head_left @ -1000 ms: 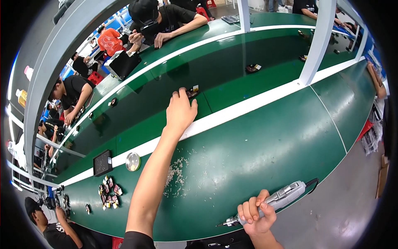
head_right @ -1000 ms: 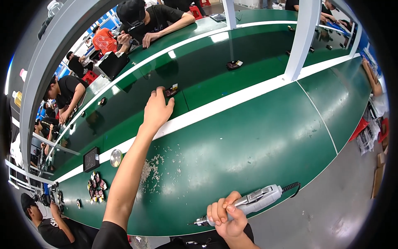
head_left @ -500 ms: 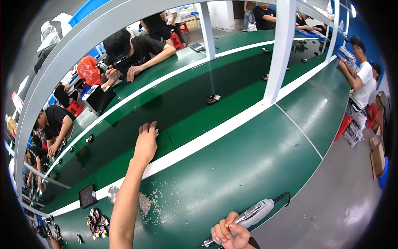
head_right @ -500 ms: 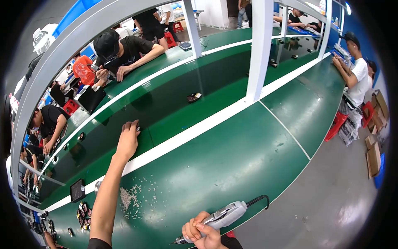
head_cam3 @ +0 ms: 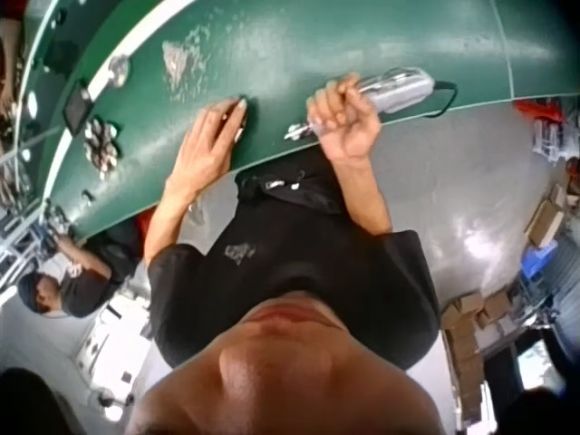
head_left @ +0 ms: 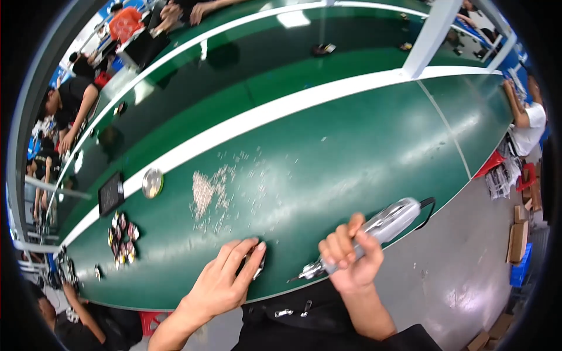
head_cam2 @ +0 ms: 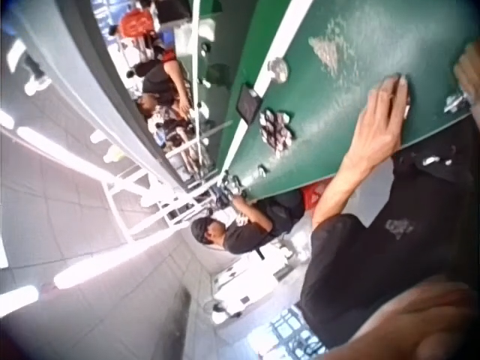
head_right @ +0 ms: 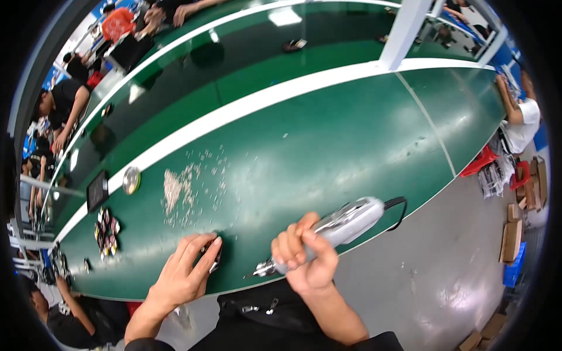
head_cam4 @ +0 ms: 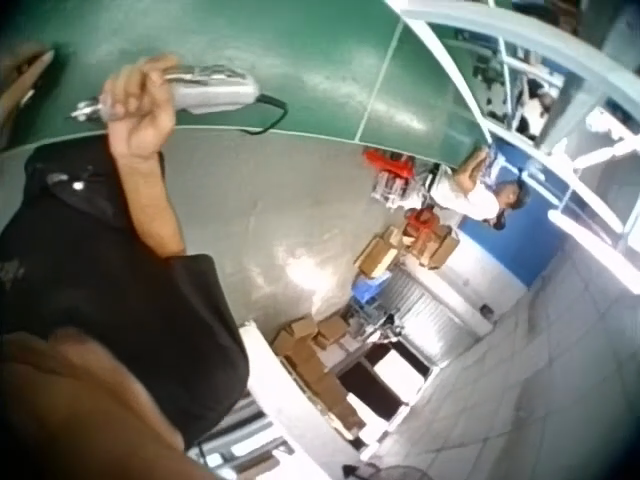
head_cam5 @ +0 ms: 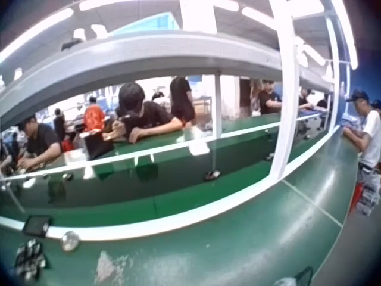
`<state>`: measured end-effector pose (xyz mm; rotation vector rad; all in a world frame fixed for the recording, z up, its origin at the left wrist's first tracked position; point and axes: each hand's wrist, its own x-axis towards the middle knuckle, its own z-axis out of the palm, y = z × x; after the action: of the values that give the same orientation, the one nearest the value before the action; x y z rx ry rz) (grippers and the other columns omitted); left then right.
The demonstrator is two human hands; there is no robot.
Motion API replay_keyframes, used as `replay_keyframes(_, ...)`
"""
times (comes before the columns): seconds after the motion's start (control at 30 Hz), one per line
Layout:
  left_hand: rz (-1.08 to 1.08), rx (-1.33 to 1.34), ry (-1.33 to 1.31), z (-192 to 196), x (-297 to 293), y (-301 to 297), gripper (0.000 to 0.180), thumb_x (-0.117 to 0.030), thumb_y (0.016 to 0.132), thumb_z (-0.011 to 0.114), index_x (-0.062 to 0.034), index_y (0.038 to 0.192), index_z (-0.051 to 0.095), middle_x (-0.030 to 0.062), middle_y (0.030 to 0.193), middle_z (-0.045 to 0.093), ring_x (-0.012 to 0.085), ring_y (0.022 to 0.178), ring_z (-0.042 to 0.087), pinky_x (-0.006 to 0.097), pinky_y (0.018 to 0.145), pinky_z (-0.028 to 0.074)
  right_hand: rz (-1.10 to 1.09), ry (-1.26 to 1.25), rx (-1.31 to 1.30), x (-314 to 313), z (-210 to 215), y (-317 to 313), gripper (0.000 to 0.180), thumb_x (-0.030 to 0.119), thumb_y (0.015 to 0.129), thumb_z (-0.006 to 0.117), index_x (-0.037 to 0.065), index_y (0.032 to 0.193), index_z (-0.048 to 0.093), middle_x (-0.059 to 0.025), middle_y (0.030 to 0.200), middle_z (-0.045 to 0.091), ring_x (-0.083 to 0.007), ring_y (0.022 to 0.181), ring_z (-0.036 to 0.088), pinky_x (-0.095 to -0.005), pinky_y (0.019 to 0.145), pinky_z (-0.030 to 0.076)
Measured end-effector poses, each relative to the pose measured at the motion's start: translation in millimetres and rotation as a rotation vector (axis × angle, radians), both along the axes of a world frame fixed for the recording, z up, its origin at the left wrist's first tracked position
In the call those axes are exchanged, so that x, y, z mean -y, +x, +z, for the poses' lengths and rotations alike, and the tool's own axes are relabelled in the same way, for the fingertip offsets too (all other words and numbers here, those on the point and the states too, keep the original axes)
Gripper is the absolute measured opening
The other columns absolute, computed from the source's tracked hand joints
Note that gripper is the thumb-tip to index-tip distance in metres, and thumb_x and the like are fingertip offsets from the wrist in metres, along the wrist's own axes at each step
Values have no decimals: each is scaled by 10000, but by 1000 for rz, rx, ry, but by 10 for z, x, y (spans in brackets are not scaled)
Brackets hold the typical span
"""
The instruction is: Assembling small electronic components using a power screwdriver on a factory production line.
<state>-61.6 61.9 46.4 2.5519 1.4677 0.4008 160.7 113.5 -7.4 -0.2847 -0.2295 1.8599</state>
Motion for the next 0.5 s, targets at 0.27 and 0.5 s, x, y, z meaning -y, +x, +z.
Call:
replay_keyframes(0.27,36,71,-4,-303,375,-21,425,19,729,638,113,1138,576,229,1213,553,325,997,562,376,806,529,15,-18,80,217,-18,-143,97,172,910,471,83,885,498,13,514,390,-106,431,384,-293,511,373)
replay_keyframes(0.5,52,117,34,-319,428,8,389,28,702,668,125,1073,599,226,1160,585,309,958,577,350,716,550,133,41,100,530,-19,-220,98,181,918,472,87,890,469,17,529,405,-102,440,412,-285,527,397)
